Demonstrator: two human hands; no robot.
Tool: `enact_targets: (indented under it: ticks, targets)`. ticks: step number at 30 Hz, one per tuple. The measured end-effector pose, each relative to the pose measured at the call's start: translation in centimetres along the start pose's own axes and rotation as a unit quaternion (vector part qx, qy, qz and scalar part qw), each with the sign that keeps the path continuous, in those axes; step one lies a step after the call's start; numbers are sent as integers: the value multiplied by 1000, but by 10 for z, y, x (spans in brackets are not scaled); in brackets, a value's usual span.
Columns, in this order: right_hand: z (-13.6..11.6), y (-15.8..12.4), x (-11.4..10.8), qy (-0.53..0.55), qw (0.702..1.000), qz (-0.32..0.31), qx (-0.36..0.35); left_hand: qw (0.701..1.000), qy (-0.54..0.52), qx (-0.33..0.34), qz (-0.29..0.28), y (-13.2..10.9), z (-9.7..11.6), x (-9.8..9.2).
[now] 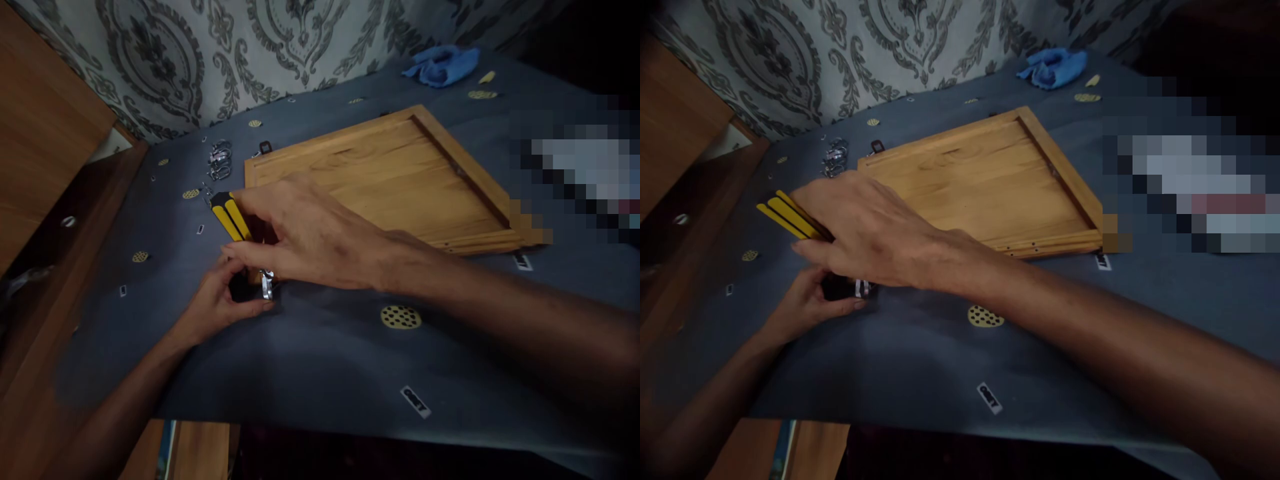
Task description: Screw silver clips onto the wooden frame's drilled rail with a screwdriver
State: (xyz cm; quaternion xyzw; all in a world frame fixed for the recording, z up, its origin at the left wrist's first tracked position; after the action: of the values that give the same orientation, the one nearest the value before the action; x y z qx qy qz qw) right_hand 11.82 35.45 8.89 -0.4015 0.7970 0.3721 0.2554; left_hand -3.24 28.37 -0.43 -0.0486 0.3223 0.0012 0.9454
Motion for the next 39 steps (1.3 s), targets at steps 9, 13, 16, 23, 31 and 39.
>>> enact_targets:
  ticks: [9,13,16,23,31,39]
  targets:
    - [1,0,0,68,996,-55,-32,999,-26,19,3,1,3,2]
    - [3,-2,5,149,984,-92,-43,999,-12,30,3,1,3,1]
    - [4,-4,5,231,965,-124,-27,999,-21,45,-9,1,4,2]
    - [7,0,4,198,974,-110,-22,997,6,71,6,1,8,1]
    - [7,0,12,97,994,6,-41,999,-29,19,-6,1,4,2]
    - [9,-1,12,141,988,57,-37,999,-29,15,-10,0,6,3]
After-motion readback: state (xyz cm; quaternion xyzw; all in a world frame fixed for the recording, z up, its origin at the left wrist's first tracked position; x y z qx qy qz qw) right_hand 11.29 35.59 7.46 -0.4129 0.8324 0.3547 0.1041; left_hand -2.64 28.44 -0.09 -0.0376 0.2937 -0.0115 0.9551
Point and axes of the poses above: each hand's wrist, its own y-axis towards the middle knuckle, its own x-axis out of the palm, z = x × y, the point moved 5 cm from there along y, towards the middle knuckle, and after that the axes turned 9 degrees about -x, right-handed, at the moved point
